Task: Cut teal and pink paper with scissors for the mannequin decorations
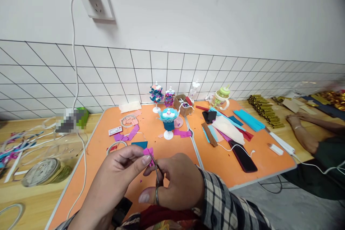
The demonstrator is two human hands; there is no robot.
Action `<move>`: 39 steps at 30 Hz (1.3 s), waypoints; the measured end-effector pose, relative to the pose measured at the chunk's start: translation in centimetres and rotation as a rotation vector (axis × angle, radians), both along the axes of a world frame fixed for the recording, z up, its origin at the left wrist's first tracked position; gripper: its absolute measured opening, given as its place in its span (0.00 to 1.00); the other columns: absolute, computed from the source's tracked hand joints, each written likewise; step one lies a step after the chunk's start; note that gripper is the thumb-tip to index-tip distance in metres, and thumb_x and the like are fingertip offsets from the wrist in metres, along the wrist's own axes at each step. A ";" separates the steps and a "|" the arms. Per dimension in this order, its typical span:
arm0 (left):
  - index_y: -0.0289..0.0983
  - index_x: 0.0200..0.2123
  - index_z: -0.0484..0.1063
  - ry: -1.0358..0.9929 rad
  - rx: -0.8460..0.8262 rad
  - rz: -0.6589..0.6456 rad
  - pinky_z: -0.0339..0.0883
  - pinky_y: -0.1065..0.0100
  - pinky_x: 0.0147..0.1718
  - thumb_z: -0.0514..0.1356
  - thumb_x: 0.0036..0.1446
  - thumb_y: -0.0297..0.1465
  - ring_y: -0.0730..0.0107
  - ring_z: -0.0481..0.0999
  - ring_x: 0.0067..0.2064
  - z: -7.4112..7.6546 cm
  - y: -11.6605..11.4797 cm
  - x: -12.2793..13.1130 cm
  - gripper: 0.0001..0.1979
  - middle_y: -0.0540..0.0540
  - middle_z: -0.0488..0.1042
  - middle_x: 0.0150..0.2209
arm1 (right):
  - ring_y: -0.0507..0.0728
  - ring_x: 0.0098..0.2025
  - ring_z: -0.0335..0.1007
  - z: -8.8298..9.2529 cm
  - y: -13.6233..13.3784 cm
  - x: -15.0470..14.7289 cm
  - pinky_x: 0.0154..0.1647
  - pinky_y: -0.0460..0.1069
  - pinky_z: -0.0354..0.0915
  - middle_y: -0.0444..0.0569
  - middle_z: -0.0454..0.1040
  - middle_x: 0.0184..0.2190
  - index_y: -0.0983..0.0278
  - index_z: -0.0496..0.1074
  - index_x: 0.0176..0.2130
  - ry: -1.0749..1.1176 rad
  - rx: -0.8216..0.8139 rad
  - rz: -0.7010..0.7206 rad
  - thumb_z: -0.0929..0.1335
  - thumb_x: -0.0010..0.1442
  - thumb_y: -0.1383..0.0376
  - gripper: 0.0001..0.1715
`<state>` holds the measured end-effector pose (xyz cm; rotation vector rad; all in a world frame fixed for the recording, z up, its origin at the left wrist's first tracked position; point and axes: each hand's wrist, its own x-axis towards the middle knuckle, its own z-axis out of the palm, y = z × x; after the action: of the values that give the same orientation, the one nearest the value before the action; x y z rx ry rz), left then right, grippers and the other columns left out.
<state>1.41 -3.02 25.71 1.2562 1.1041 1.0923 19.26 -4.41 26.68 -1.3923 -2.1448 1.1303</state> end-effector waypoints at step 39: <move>0.39 0.26 0.81 0.002 -0.072 0.104 0.72 0.68 0.31 0.75 0.45 0.49 0.64 0.79 0.29 -1.2 0.6 -0.3 0.18 0.47 0.82 0.25 | 0.53 0.28 0.75 -1.0 0.1 -0.1 0.32 0.46 0.62 0.40 0.78 0.24 0.58 0.80 0.41 0.090 -0.003 -0.031 0.78 0.49 0.44 0.26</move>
<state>1.16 -2.39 24.46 1.1540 1.2110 1.1195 19.11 -4.34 25.66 -1.3445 -2.0531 1.1625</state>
